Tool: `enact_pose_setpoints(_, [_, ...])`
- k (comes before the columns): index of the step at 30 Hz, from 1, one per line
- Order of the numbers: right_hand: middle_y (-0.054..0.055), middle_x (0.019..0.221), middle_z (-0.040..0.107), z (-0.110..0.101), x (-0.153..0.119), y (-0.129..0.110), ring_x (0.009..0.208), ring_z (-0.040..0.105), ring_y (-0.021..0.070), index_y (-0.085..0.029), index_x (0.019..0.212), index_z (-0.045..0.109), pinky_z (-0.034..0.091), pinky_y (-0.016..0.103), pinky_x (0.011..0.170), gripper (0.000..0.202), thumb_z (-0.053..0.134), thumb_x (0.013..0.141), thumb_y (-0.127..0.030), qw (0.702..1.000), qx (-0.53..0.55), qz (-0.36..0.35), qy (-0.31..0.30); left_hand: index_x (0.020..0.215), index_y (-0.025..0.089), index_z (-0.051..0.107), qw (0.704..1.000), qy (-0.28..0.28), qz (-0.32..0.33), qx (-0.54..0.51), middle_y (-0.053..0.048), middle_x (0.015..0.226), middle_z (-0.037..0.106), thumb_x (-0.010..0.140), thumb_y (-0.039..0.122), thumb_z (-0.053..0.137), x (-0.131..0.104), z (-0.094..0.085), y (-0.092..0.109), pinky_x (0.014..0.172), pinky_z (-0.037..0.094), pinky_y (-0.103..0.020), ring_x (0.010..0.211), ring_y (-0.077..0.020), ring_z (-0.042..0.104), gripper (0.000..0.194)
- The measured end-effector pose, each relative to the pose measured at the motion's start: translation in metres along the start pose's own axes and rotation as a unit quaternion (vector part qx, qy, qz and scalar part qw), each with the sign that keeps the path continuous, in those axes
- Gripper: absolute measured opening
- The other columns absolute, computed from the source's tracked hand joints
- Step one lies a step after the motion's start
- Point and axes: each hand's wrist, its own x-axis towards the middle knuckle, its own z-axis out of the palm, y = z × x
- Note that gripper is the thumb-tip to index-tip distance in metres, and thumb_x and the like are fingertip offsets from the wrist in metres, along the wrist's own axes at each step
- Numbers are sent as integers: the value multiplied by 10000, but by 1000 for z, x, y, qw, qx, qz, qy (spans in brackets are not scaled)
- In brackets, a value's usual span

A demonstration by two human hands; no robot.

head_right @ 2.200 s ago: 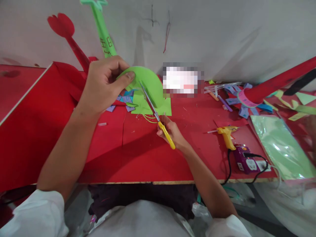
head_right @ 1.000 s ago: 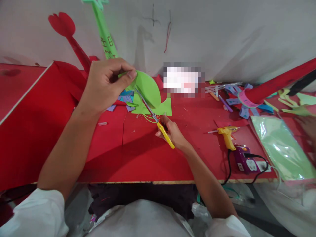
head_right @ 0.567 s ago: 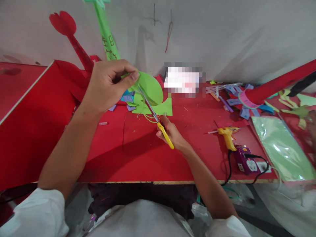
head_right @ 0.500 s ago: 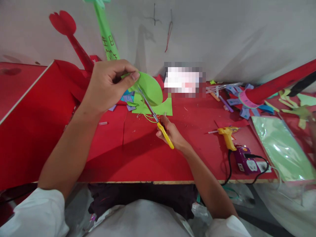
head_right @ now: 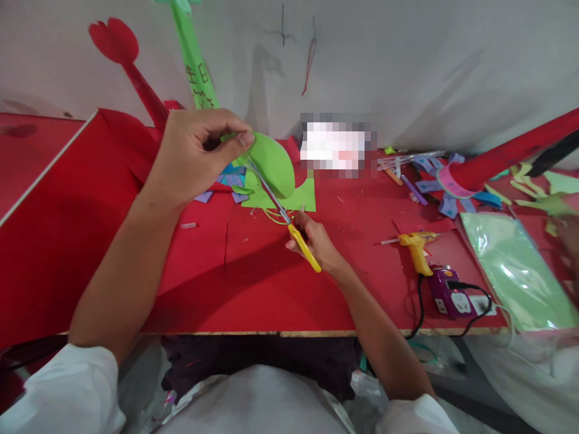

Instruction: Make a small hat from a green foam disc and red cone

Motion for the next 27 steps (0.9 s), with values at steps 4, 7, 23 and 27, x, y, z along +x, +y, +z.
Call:
enact_pose_setpoints(4, [-38,786,460,-2,1,1,674,343,133,-249,895,477,256,315,616,766,662,774,-982,1000,-8,3,1,781,267,745,1000,-17,14,4,-1,666,628,984,439,712,1,-2,-1,566,292,-351,597,-146,431,268])
enact_pose_setpoints(7, [-38,783,483,-3,2,0,671,341,129,-247,886,473,264,318,620,779,652,765,-996,1000,-18,4,-2,780,271,743,1000,-15,15,4,-2,643,587,977,495,722,0,-3,-1,561,285,-349,585,-142,392,298])
enact_pose_setpoints(23, [-35,856,411,-3,0,-3,710,310,147,-256,976,428,280,335,653,794,498,821,-1032,996,-67,-11,-60,912,267,821,997,-76,-3,0,2,723,652,1021,431,698,-4,-11,9,603,305,-348,614,-144,434,232])
enact_pose_setpoints(27, [-34,831,428,-4,2,1,697,323,145,-256,918,408,272,338,653,848,485,750,-1084,996,-80,-5,-38,902,268,815,996,-86,-10,18,27,699,640,1012,417,693,-3,-12,9,596,303,-330,590,-117,405,222])
